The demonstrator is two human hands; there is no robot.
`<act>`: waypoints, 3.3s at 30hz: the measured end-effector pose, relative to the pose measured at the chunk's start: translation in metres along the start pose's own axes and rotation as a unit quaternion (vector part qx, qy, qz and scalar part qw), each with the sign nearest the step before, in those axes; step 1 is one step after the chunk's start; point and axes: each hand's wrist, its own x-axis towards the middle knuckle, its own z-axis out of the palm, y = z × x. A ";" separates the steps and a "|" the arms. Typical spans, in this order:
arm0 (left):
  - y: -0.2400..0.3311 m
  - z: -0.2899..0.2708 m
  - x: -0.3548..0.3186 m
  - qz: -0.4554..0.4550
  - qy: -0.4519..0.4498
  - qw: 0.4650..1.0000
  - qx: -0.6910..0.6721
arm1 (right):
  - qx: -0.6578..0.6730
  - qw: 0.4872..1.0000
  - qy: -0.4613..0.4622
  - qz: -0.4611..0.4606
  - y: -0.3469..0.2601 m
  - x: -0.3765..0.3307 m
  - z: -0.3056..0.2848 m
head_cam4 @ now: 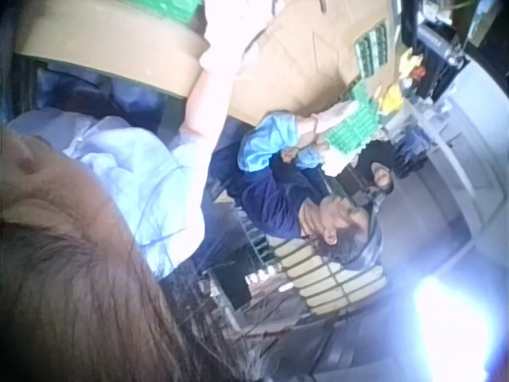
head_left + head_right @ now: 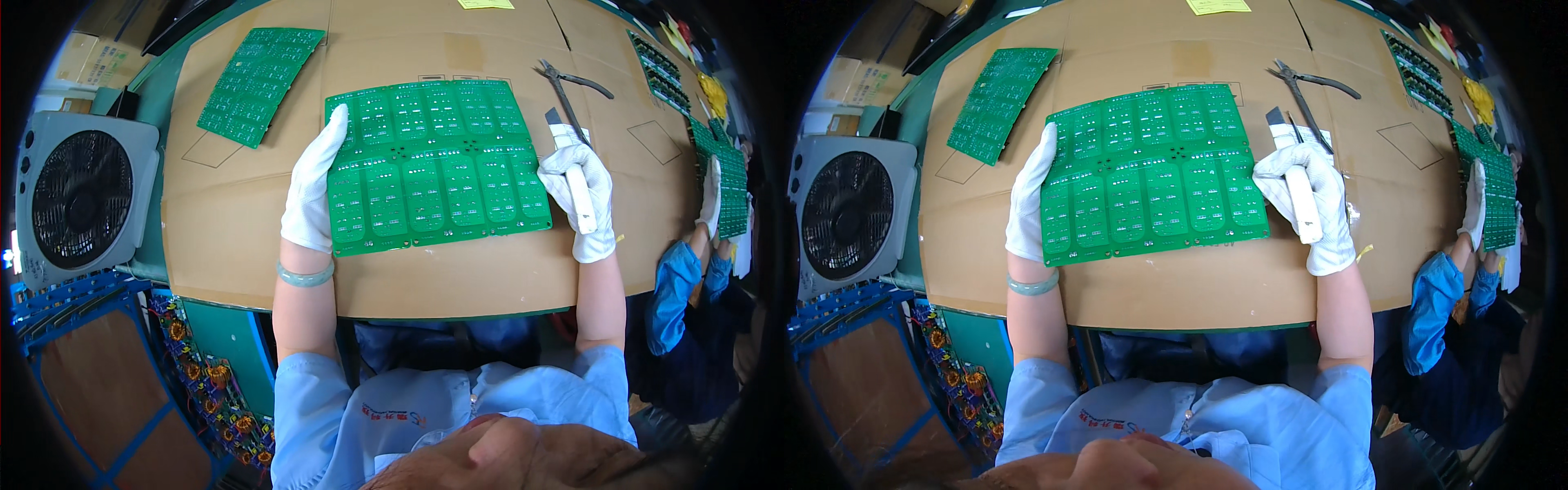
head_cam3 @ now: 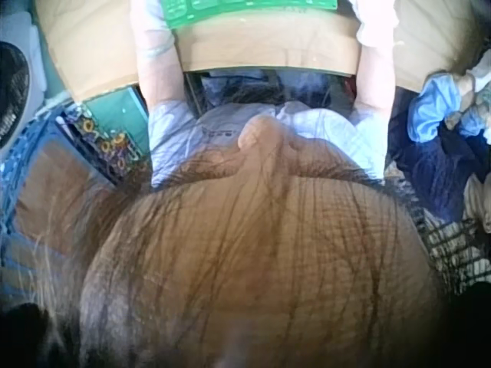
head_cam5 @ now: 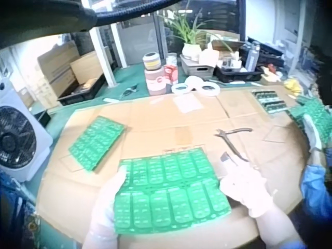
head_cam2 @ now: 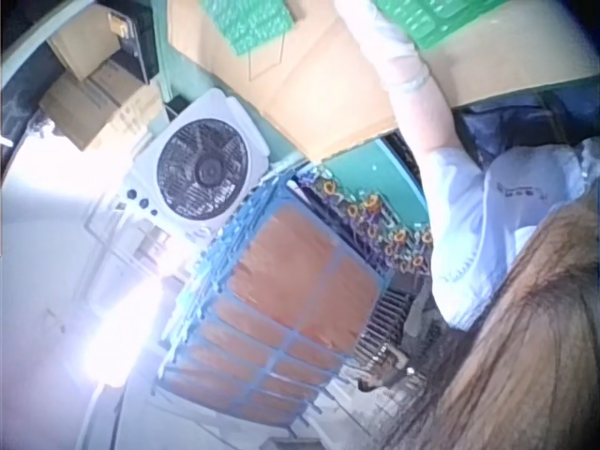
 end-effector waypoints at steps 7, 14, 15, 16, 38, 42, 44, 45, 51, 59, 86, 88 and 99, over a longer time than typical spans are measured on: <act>-0.001 -0.004 0.005 -0.018 -0.013 1.000 -0.021 | 0.012 1.000 0.004 0.012 -0.006 0.000 0.001; -0.003 -0.014 0.011 -0.016 0.008 1.000 -0.007 | 0.018 1.000 0.002 0.015 -0.008 0.000 0.000; -0.003 -0.015 0.011 -0.019 0.009 1.000 -0.007 | 0.016 1.000 0.002 0.014 -0.009 0.000 0.000; -0.003 -0.016 0.012 -0.023 0.010 1.000 -0.007 | 0.018 1.000 0.004 0.015 -0.008 0.000 0.000; -0.002 -0.004 -0.004 0.084 0.053 0.990 0.095 | -0.025 0.999 -0.019 -0.011 -0.005 0.000 0.005; -0.001 -0.006 -0.004 0.097 0.051 0.985 0.133 | -0.013 1.000 -0.013 0.001 0.006 -0.002 0.003; -0.001 -0.004 -0.006 0.099 0.047 0.984 0.140 | -0.012 1.000 -0.019 0.001 0.005 -0.001 0.003; -0.001 -0.005 -0.006 0.099 0.042 0.984 0.140 | -0.017 1.000 -0.023 -0.002 0.005 -0.001 0.004; 0.000 -0.005 -0.006 0.122 0.021 0.978 0.167 | 0.035 0.997 -0.015 0.061 0.013 -0.003 -0.003; -0.002 -0.006 -0.006 0.134 0.024 0.973 0.186 | -0.005 0.999 -0.015 0.036 0.014 -0.003 0.000; -0.005 -0.009 -0.005 0.134 0.039 0.975 0.172 | -0.130 0.991 -0.005 -0.012 0.012 0.000 0.004; -0.004 -0.007 -0.006 0.140 0.039 0.973 0.179 | -0.071 0.997 0.006 -0.003 0.021 -0.001 0.003; -0.007 -0.009 -0.003 0.103 0.048 0.982 0.147 | -0.107 0.994 0.011 -0.024 0.011 0.001 0.006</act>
